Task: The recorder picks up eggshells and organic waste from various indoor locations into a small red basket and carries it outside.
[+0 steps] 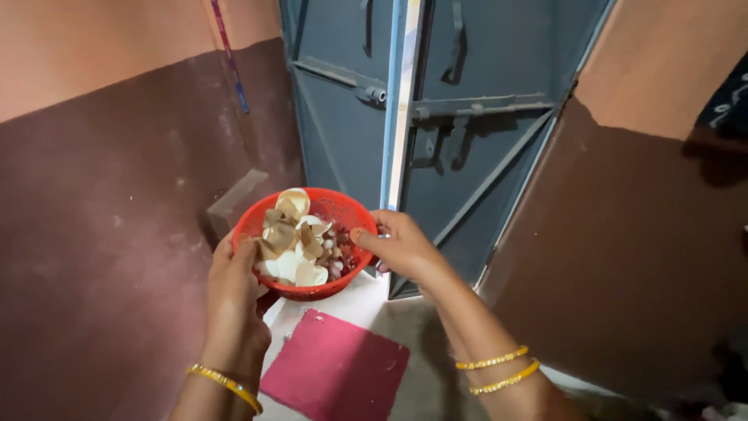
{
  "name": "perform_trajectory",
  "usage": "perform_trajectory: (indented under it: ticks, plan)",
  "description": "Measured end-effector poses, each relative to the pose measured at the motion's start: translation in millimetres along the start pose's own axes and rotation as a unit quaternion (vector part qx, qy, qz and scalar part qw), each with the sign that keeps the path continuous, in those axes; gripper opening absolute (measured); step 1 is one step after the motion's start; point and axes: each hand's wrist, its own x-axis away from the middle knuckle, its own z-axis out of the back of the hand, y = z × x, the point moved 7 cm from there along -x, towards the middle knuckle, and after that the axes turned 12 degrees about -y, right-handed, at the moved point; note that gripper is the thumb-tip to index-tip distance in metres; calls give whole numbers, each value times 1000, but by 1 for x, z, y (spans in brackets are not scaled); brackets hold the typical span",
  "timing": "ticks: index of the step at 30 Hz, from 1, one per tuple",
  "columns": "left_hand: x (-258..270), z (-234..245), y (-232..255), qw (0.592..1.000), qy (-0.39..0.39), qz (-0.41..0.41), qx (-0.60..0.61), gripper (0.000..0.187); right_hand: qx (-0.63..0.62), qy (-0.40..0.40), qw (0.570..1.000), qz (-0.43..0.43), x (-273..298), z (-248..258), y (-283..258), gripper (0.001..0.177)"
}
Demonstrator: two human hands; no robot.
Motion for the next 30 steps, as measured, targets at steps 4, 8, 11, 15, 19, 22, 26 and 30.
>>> perform_trajectory:
  ticks: [4,8,11,15,19,22,26,30]
  plan:
    - [-55,-1,26,999,-47,-4,-5,37,-4,28,1000,-11,-40,1,-13,46]
    - [-99,-2,38,998,-59,21,-5,36,6,35,999,-20,-74,5,-19,47]
    - [-130,-4,37,997,-67,28,0,35,22,43,999,-26,-98,13,-15,47]
    - [-172,-13,28,997,-75,38,1,35,39,49,997,-40,-129,30,-6,46]
    - [-214,-30,25,997,-74,30,16,34,44,41,998,-32,-170,54,10,44]
    - [-245,-45,31,998,-67,8,20,35,43,31,999,-15,-206,77,13,41]
    - [-291,-70,27,997,-62,14,42,34,67,14,998,6,-243,108,13,39]
    - [-328,-98,31,994,-74,-19,82,35,88,27,995,30,-275,142,9,37]
